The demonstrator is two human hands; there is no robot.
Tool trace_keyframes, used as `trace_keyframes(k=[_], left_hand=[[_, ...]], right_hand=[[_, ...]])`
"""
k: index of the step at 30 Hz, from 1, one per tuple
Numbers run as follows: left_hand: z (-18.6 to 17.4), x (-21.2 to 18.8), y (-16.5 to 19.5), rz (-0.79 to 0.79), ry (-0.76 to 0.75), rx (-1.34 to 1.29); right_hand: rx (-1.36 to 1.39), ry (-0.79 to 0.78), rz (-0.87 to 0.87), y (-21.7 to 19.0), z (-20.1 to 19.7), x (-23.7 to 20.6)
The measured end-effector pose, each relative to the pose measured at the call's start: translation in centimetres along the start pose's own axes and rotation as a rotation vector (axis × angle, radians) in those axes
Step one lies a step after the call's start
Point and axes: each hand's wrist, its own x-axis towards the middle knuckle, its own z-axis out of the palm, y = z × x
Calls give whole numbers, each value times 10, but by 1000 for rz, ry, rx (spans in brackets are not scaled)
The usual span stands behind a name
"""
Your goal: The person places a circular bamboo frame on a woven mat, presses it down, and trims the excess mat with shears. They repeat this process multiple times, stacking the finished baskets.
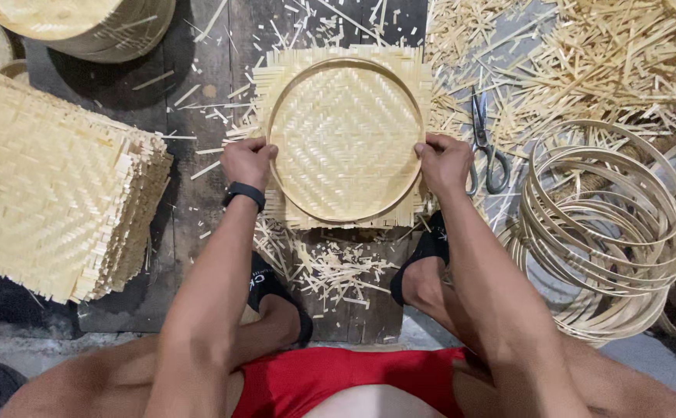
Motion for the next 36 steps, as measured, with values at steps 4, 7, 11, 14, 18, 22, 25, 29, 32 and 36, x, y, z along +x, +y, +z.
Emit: trace_keyframes(k=[4, 7, 11, 14, 18, 22, 25, 29, 32, 36], left_hand=[[-2, -1, 5, -47, -3, -32], [-1, 1, 0, -78, -3, -16], [4, 6, -12, -68, 1, -24], [5, 9, -17, 29, -11, -101], [2, 11, -16, -219, -202, -405], [0, 11, -12, -298, -240, -502], [1, 12, -14, -278, -238, -505], [6, 10, -18, -207, -204, -441], [4, 10, -18, -239, -212, -433], [-2, 18, 7, -96, -189, -39]], right_hand=[[-60, 3, -56, 5, 0, 0], [-59, -2, -23, 11, 1, 1], [-41, -10, 26, 20, 3, 3], [-37, -31, 37, 21, 3, 4], [-16, -43, 140, 10, -1, 4], [5, -51, 124, -2, -4, 4], [87, -90, 126, 0, -3, 5], [164, -134, 136, 11, -4, 9], [67, -114, 64, 14, -10, 15], [-77, -165, 64, -23, -15, 1]])
